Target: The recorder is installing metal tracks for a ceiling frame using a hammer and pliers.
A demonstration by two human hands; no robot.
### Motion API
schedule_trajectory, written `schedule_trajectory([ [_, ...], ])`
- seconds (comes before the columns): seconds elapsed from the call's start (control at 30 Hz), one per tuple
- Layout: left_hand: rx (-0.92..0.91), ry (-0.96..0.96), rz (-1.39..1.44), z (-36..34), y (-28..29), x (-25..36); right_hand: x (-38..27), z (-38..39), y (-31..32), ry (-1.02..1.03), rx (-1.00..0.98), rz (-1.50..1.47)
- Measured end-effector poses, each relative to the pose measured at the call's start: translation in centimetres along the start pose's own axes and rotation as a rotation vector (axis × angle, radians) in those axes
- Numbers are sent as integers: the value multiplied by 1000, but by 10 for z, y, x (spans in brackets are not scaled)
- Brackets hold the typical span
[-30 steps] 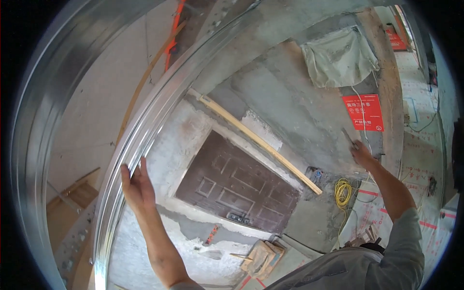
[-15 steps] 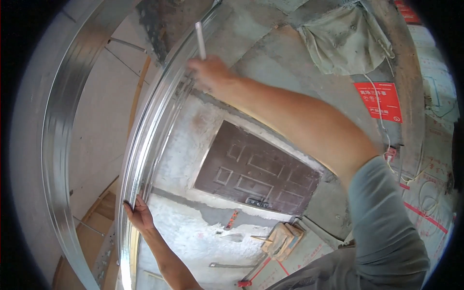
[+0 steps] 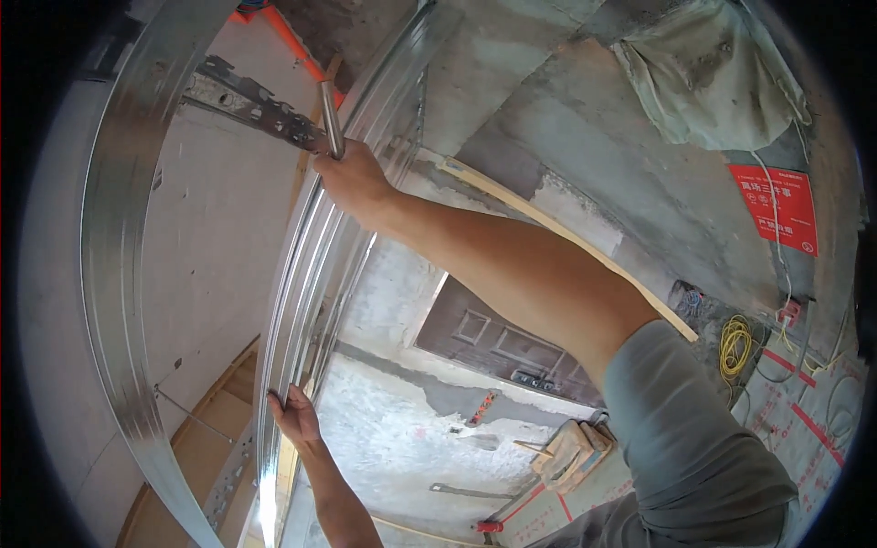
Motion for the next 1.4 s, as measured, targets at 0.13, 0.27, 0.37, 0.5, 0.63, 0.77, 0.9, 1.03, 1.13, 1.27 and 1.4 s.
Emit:
schedule_trajectory([
  [0.13, -17, -1, -40, -9, 11, 4, 10, -3, 13, 376, 5, 283],
  [0.27, -3, -25, -27, -5, 5, 0, 5, 5, 11, 413, -29, 299],
  [0.37, 31, -34, -36, -6, 9, 9, -10, 16, 7, 350, -51, 254],
  [0.5, -13, -41, -73, -6, 7, 1, 1, 5, 15, 416, -22, 347],
  [0.63, 47, -52, -61, 0, -1, -2, 3, 7, 9, 411, -14, 241],
  [0.77, 24, -55, -79, -1, 2, 0, 3, 3, 12, 312, -125, 414],
  [0.9, 33, -68, -79, -1, 0, -3, 2, 8, 4, 267, -4, 330],
  [1.03, 46, -67, -65, 0, -2, -3, 5, 15, -1, 237, 52, 204],
  [1.13, 51, -65, -76, -1, -1, -4, 9, 13, -6, 250, 59, 162],
  [1.27, 30, -62, -82, -3, -2, -7, 18, 4, 1, 351, 72, 322],
  [1.4, -19, -76, -52, -7, -6, -13, 15, 4, -2, 257, 29, 149],
])
Point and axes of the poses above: each hand's wrist, its own z-axis away from the middle knuckle, its own y-axis out of the back of the hand, x = y × z, the point moved 1 cm from there along -z, towards the middle knuckle, and after that the axes turned 14 degrees about x, right-handed, at the moved point
